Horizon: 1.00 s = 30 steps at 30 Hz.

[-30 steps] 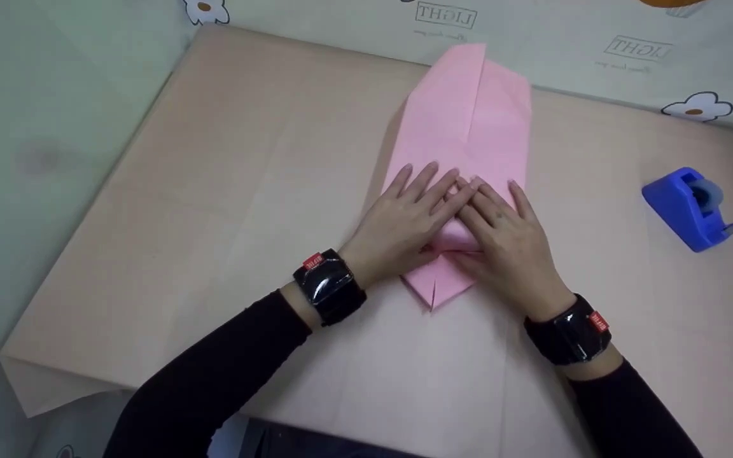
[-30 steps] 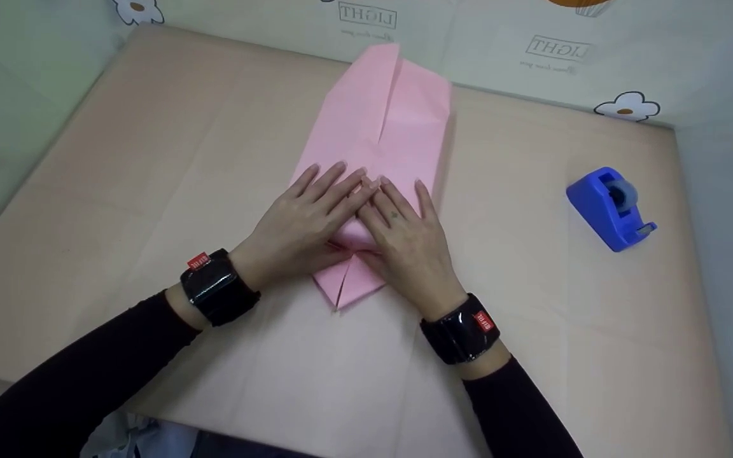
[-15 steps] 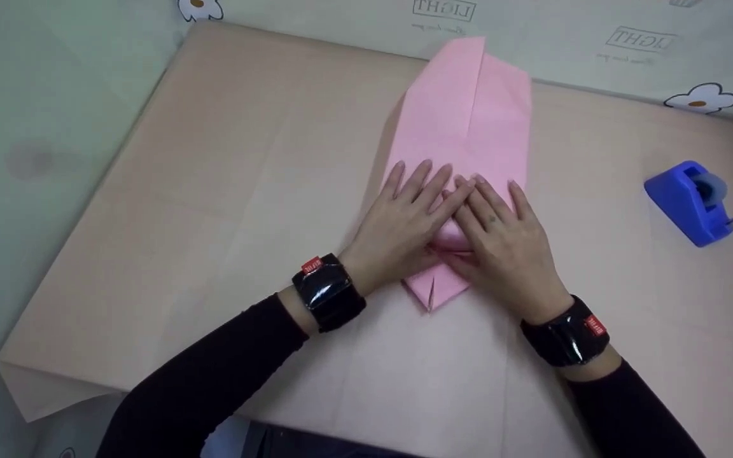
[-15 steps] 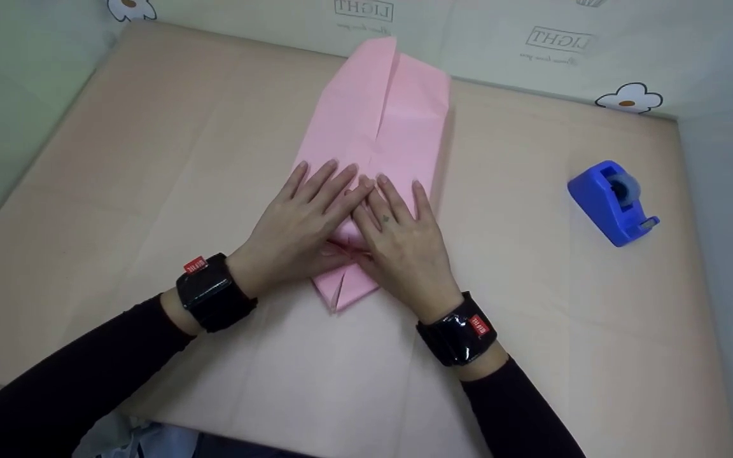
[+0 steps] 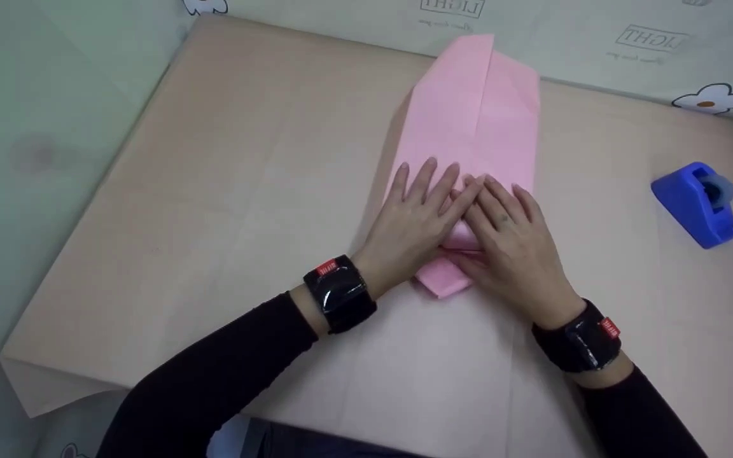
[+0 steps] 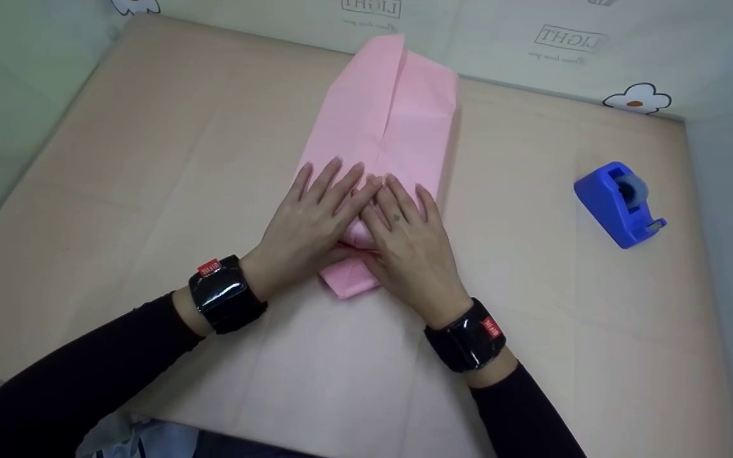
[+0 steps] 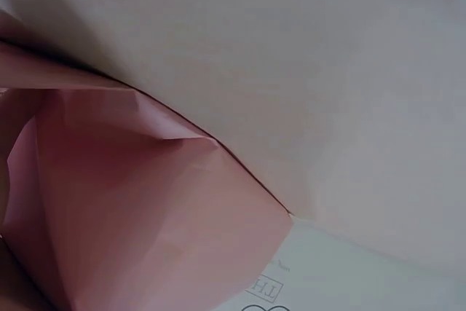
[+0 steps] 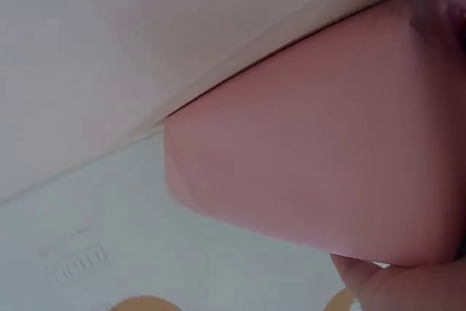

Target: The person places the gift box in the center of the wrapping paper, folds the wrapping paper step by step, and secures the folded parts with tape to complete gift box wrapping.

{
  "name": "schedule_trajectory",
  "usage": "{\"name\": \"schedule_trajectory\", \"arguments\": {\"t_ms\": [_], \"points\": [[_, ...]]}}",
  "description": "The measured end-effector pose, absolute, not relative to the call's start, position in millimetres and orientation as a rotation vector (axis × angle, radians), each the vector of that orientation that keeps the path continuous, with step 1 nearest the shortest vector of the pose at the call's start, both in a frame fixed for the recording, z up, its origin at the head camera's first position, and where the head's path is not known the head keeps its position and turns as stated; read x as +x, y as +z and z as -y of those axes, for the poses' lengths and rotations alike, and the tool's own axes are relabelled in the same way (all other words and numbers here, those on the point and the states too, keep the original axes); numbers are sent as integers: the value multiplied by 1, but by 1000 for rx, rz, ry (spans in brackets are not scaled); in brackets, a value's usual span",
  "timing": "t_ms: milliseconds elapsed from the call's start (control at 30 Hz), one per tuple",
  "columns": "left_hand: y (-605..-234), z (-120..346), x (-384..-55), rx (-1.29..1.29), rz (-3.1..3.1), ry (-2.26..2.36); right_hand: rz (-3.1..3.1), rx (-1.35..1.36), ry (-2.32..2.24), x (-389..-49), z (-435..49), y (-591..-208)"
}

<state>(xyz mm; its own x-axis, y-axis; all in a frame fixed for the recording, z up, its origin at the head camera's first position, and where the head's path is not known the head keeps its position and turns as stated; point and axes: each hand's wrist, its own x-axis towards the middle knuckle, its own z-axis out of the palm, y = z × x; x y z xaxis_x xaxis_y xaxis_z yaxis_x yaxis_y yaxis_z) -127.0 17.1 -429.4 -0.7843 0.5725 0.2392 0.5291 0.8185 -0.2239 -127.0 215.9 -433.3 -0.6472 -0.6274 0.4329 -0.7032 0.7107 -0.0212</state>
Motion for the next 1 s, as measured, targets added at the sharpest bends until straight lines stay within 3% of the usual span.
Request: {"name": "schedule_trajectory", "arguments": {"t_ms": [233, 467, 700, 1000], "points": [[-431, -17, -127, -837, 2696, 180, 2420, 1058, 527, -99, -219, -404], [-431, -16, -128, -847, 2698, 179, 2563, 1191, 239, -61, -203, -408], [-431, -16, -128, -863, 2704, 176, 2729, 1104, 352, -68, -204, -425], [-431, -14, -129, -868, 2690, 183, 2713, 1378, 466, -81, -212, -434]]}}
